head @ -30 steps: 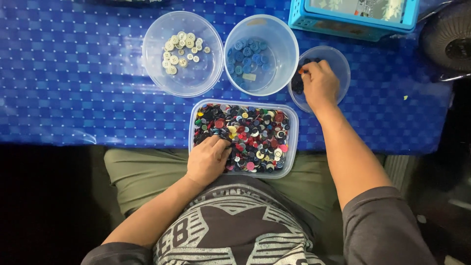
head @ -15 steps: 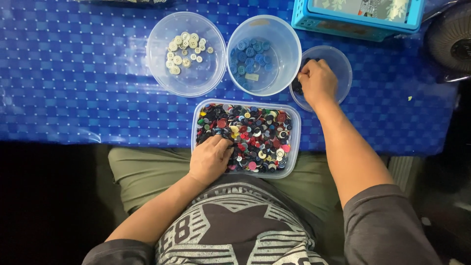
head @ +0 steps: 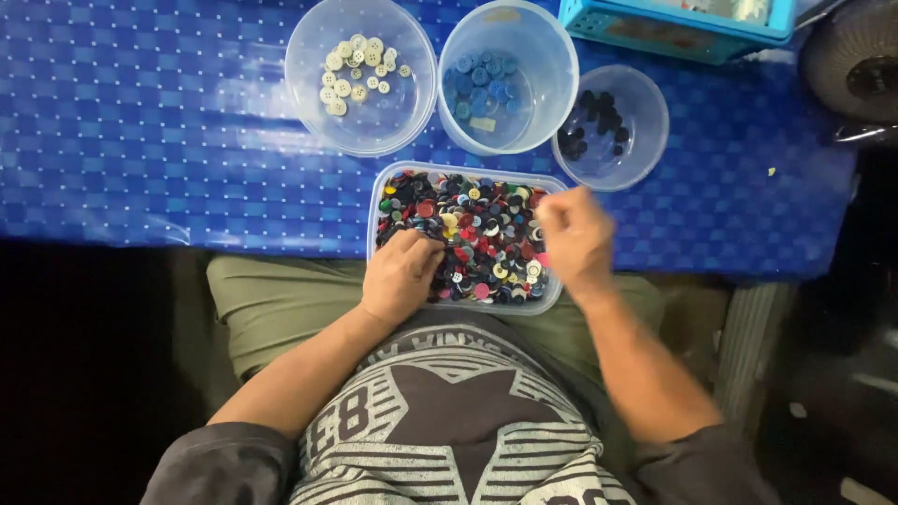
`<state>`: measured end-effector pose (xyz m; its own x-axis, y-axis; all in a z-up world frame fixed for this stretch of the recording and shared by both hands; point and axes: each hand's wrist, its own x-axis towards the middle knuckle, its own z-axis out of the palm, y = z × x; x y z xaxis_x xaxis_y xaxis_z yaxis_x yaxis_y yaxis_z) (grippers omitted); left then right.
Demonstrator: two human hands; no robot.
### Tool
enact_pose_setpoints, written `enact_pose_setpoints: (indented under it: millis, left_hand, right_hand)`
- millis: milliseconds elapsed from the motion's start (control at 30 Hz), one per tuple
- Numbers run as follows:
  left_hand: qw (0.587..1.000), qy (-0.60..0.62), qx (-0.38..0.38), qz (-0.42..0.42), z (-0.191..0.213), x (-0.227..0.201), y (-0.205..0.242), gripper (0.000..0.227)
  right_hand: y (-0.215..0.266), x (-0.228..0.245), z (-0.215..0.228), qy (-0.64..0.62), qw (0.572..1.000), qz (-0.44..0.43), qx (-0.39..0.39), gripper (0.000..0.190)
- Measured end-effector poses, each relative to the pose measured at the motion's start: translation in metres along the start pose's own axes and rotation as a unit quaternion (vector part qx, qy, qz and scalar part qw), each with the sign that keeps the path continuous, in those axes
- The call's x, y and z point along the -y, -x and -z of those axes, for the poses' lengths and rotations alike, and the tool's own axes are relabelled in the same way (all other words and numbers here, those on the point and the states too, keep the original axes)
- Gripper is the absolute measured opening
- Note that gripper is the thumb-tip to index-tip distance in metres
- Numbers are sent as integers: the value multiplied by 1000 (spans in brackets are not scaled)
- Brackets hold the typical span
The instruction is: Sorting various colored buttons from a large container into separate bowls based on their color and type.
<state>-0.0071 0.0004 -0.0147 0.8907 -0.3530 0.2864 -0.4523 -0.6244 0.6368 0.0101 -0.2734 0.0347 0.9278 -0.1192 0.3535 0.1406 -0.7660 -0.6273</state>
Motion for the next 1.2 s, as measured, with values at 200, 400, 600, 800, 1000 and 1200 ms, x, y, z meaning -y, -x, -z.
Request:
enact_pose_setpoints:
  millis: [200,400,600,800,1000,1200]
  left_hand:
    - [998,20,-47,-46,15,-9,-10,18]
    - [984,-49,-57,-162,22,-26,-17,19]
    - [989,-106,90,-56,21,-25,-12,56]
    - [1000,-19,3,14,-21,24,3,37]
    - [985,92,18,147,-19,26,4,12]
    - [969,107,64,212,-1,4,-2,16]
  right_hand:
    - [39,41,9,-72,997,2,25,14]
    - [51,30,-6,-27,996,84,17,17]
    - [56,36,-16,58,964,238,108,31]
    - [77,-17,-44,101,978,176,39,28]
    - [75,-2,-33,6,996,84,8,17]
    - [86,-18,-42,69,991,113,24,6]
